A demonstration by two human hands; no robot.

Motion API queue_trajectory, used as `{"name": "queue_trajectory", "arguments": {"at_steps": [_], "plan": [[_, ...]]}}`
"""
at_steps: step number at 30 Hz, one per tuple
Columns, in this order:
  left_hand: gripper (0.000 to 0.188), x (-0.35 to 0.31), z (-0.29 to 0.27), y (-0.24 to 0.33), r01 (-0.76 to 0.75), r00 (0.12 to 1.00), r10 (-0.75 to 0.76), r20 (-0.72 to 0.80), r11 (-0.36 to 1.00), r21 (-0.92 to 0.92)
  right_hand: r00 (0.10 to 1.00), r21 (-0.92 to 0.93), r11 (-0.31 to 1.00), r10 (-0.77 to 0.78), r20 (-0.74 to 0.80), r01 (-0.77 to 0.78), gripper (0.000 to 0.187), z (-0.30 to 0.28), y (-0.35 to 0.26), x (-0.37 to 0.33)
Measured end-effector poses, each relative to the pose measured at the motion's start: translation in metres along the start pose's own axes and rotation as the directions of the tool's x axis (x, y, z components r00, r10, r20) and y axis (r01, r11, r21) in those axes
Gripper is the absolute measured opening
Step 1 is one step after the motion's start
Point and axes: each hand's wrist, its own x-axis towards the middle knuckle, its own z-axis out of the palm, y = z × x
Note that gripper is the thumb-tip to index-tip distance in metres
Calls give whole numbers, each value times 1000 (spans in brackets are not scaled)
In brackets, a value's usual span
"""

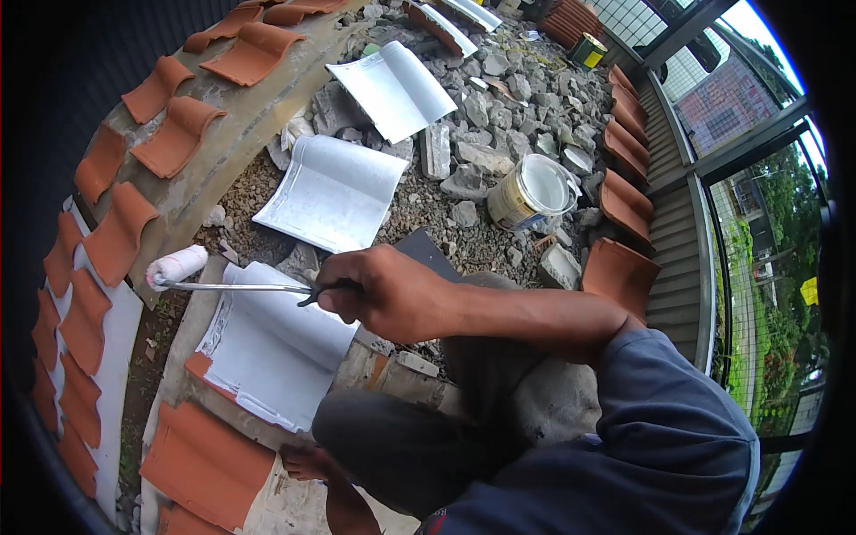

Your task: The person rubs roof tiles with sandpaper and paints them using a paint roller.

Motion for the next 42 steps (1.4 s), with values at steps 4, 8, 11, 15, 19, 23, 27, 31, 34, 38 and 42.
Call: {"name": "queue_trajectory", "arguments": {"at_steps": [4,8,11,15,19,23,27,31,34,38,42], "plan": [[58,2,-23,11,-18,978,8,210,999,50,998,425,903,-57,-13,57,23,48,1,1],[62,-3,-35,4,-131,937,128,326,991,-13,991,595,795,58,121,-120,25,71,-15,-29],[65,-7,-52,-1,-207,870,231,436,973,-103,957,776,559,167,238,-290,24,84,-10,-30],[70,-7,-78,-7,-258,758,347,552,937,-235,995,595,798,-93,-32,93,25,103,53,13],[75,4,-104,-21,-276,667,468,580,878,-390,999,630,776,-34,13,19,25,97,62,33],[79,34,-132,-27,-274,576,505,642,860,-431,991,772,636,-113,78,11,26,97,44,43],[76,53,-153,10,-276,412,216,885,956,-104,975,852,521,-163,150,-44,32,97,55,52],[74,43,-150,6,-253,413,225,882,959,-126,938,849,470,-113,329,-241,38,83,53,41],[73,37,-143,12,-250,429,254,867,956,-157,822,805,257,-64,566,-535,35,41,46,24],[72,27,-146,11,-227,462,260,848,959,-170,918,862,379,-75,391,-336,30,26,43,-1],[71,24,-144,16,-235,475,284,833,953,-191,954,864,434,-32,299,-256,32,21,31,-13]]}}
